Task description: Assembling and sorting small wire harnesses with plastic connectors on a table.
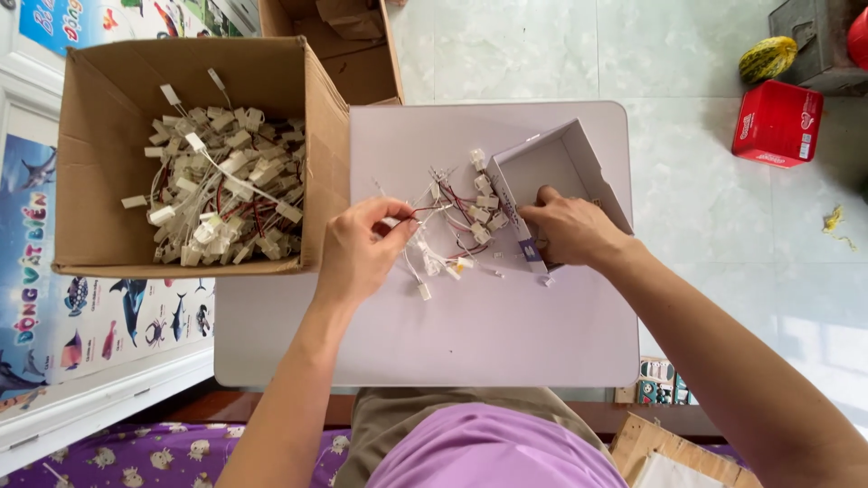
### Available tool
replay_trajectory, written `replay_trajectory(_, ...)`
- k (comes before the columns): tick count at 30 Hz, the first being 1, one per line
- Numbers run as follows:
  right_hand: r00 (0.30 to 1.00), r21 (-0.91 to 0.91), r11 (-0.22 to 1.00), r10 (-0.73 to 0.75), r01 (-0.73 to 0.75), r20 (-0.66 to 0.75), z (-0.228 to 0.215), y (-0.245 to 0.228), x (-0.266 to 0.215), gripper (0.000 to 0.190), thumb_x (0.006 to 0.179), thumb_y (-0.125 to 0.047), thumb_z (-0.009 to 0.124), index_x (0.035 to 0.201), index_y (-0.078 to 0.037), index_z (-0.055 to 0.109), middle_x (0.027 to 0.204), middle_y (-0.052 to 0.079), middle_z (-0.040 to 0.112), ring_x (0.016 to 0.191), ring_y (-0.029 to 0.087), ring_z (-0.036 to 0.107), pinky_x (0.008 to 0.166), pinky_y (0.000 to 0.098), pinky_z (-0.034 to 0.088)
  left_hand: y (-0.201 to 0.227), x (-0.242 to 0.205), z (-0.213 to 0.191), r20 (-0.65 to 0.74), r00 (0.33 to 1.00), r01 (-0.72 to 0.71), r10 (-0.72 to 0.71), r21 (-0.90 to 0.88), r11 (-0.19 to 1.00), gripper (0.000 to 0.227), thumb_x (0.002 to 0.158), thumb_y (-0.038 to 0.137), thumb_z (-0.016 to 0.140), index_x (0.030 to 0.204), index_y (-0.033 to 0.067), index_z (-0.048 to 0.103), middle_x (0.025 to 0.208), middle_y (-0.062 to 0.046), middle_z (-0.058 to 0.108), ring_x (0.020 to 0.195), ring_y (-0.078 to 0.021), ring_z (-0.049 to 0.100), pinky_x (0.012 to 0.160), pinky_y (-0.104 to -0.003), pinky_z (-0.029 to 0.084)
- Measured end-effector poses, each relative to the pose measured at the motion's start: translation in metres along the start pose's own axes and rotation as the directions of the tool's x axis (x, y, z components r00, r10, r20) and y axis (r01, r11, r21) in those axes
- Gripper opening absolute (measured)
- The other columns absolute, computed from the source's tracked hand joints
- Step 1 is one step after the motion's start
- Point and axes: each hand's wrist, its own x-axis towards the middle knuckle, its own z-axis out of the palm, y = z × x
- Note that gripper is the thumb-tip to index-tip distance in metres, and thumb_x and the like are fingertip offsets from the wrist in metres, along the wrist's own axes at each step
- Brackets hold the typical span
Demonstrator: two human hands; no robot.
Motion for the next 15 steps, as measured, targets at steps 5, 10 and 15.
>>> replay_trajectory(5,0.988,0.062,0.994,-0.077,0.086,-0.134,0.019,0.013,0.004,0.049,0.075,-0.007,0.077,0.121,-0.021,0.065,0.119,0.012,0.056,0.092,0.035,0.07,0.081,0.0427,0.059,0.006,-0.013,-0.007,-0.077,0.997,-0.016,0.026,0.127,0.992,0.012,0.088,0.012,0.078,0.098,0.0044,0.076,0.093,-0.008,0.077,0.072,-0.0157,0.073,0.063,-0.03,0.058)
replay_trajectory(10,0.976,0.192,0.975,-0.076,0.117,-0.206,0.023,0.026,0.0,0.042,0.074,-0.005,0.075,0.114,-0.019,0.071,0.115,0.011,0.061,0.093,0.035,0.069,0.08,0.0443,0.057,0.011,-0.02,-0.004,-0.167,0.983,-0.05,0.075,0.144,0.988,0.013,0.09,0.013,0.077,0.099,0.0038,0.076,0.093,-0.009,0.077,0.073,-0.0164,0.073,0.06,-0.029,0.057)
replay_trajectory(15,0.955,0.63,0.766,0.074,0.129,-0.286,0.015,0.05,-0.008,0.042,0.078,-0.006,0.081,0.118,-0.013,0.071,0.115,0.012,0.067,0.097,0.027,0.073,0.086,0.0358,0.063,0.023,-0.029,-0.021,-0.3,0.95,0.077,-0.09,-0.056,0.995,0.018,0.097,0.022,0.075,0.102,0.0049,0.076,0.083,-0.004,0.075,0.067,-0.0089,0.066,0.057,-0.023,0.049)
